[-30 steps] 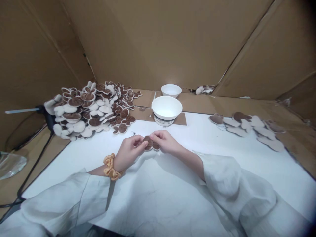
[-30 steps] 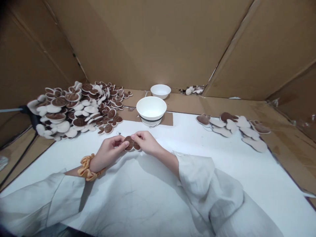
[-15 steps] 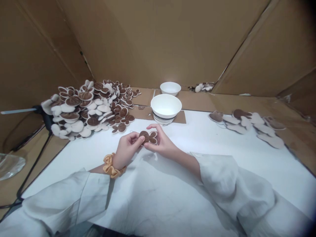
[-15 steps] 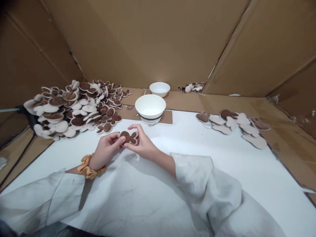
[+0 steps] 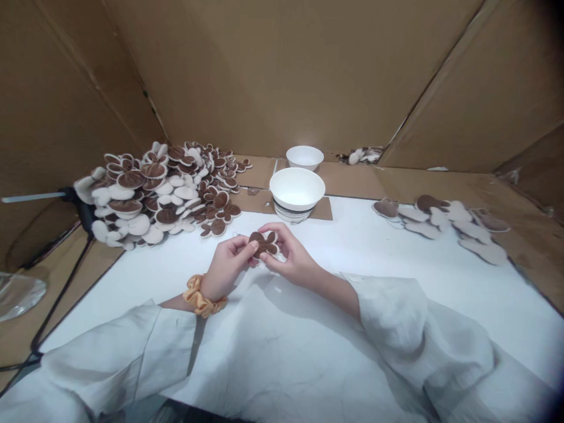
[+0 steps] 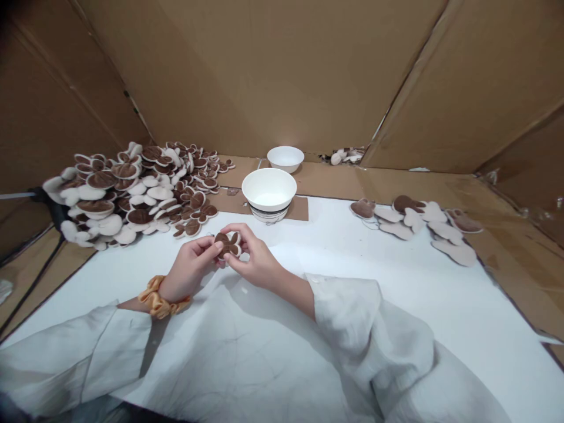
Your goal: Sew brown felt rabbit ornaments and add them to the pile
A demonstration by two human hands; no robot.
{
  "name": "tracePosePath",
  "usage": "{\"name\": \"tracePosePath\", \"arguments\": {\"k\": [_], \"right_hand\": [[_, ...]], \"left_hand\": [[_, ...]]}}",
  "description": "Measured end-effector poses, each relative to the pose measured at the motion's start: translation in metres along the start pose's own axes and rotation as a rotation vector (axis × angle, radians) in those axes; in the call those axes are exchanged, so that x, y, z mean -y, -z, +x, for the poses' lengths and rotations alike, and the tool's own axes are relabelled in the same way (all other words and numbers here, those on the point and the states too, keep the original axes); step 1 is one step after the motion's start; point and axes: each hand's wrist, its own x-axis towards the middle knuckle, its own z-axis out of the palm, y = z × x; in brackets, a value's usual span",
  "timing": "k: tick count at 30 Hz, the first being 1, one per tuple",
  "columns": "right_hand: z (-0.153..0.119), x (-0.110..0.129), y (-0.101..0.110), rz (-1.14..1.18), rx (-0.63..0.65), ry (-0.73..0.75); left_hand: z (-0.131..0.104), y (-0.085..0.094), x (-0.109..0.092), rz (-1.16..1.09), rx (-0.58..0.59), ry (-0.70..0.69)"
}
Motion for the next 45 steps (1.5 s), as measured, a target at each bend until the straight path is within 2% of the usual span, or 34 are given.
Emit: {"name": "tracePosePath", "arguments": {"k": [6,10,15,18,24,31,38,43,45], "right_hand": [[0.001,-0.008,0.002,0.041,-0.005,-0.023],[0.003,-0.011,0.004,0.059,-0.038,-0.025],[0.003,-0.012,0.006,0.137,-0.019,-0.094],[0.003,-0.012,0.006,0.19,0.011,-0.111],[0.003,-0.01,0.007,0.277,0.056,-0.15],[0.005,-0.008,0.008,0.255,0.053,-0.091],[0.009,-0.002,0.016,0.332,0.095,-0.141],[0.009,-0.005,0.017,0.362,0.117,-0.147],[0.009,-0.006,0.016,0.362,0.112,-0.127]], "left_hand": [[0.003,0.001,-0.001,-0.045,0.01,-0.026],[0.003,0.001,-0.005,-0.038,-0.045,-0.086],[-0.001,0.002,-0.005,0.069,-0.024,-0.226],[-0.002,0.002,-0.003,0.158,0.0,-0.266],[-0.001,0.003,-0.003,0.17,-0.014,-0.248],[-0.001,0.002,-0.005,0.089,-0.032,-0.202],[0.002,0.003,-0.004,-0.12,0.002,-0.101],[0.001,0.002,-0.003,-0.063,0.047,-0.162],[0.001,0.002,-0.002,-0.002,0.022,-0.206]]}}
